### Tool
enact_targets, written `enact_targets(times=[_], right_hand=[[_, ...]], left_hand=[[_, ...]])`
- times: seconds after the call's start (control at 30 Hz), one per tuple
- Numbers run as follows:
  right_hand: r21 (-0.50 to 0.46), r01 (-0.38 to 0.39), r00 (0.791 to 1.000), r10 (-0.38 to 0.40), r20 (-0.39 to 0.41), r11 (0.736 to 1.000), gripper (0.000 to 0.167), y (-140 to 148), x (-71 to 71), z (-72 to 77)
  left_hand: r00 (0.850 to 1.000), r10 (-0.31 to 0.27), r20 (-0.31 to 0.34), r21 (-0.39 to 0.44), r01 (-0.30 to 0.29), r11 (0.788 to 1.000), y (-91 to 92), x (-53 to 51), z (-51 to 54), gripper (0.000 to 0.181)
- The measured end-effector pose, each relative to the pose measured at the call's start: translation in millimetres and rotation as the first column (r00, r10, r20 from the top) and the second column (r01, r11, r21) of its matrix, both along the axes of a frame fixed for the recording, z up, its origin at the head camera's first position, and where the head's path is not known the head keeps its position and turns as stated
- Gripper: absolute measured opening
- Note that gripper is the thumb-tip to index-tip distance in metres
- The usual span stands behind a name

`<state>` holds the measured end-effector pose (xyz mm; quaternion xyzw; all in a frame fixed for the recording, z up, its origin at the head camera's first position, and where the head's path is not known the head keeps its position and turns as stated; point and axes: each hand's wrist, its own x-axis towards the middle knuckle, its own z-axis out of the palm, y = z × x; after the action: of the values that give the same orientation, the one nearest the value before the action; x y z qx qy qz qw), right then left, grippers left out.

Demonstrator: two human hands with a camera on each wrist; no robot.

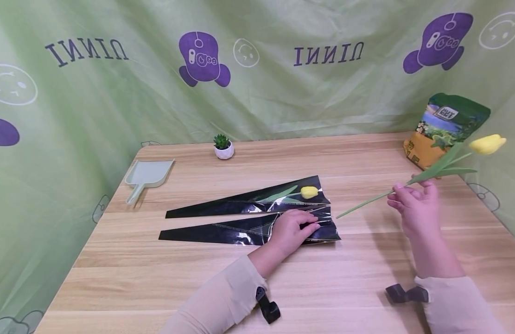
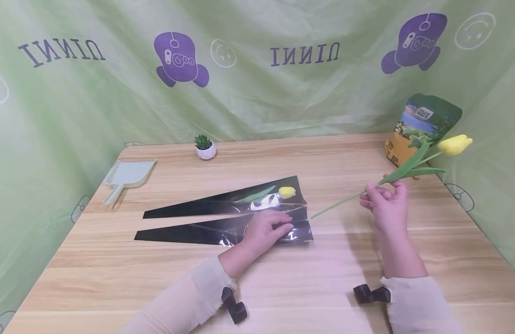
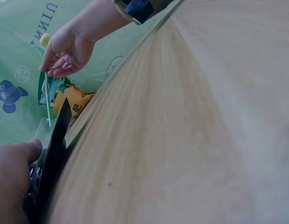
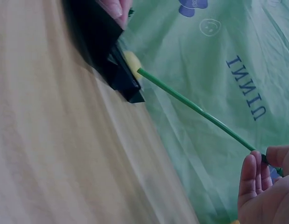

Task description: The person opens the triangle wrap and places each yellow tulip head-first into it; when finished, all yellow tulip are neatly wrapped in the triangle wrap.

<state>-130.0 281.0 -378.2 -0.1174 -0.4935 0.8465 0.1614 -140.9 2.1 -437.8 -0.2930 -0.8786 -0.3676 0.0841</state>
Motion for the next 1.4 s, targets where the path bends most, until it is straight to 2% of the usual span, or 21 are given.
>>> enact_targets(times=[0.23,0.47,0.77,1.07,1.4], right_hand=[[0.087,-0.048,0.995,0.041,0.088,0.995,0.046,-15,2.7,-7.7],[0.068,-0.049,0.987,0.038,0.153,0.996,0.044,-36,2.7,-16.9],[0.065,-0.05,0.967,0.032,0.254,0.997,0.039,-69,6.0,-23.3],[0.106,-0.055,0.959,0.023,0.281,0.993,0.038,-94,11.1,-28.2],[0.158,-0.131,0.949,0.077,0.306,0.979,0.036,-100,13.5,-28.3]], left_hand=[[1.0,0.008,0.014,-0.005,-0.008,1.0,0.2,0.7,-0.9,0.021],[1.0,0.01,0.007,-0.01,-0.01,1.0,-0.1,0.9,-1.5,0.021],[1.0,0.017,0.016,-0.004,-0.017,1.0,0.1,0.3,0.2,0.021],[1.0,0.022,0.018,-0.014,-0.021,1.0,0.6,-0.5,0.3,0.022],[1.0,0.017,0.019,-0.01,-0.017,1.0,0.9,-0.4,-0.1,0.02]])
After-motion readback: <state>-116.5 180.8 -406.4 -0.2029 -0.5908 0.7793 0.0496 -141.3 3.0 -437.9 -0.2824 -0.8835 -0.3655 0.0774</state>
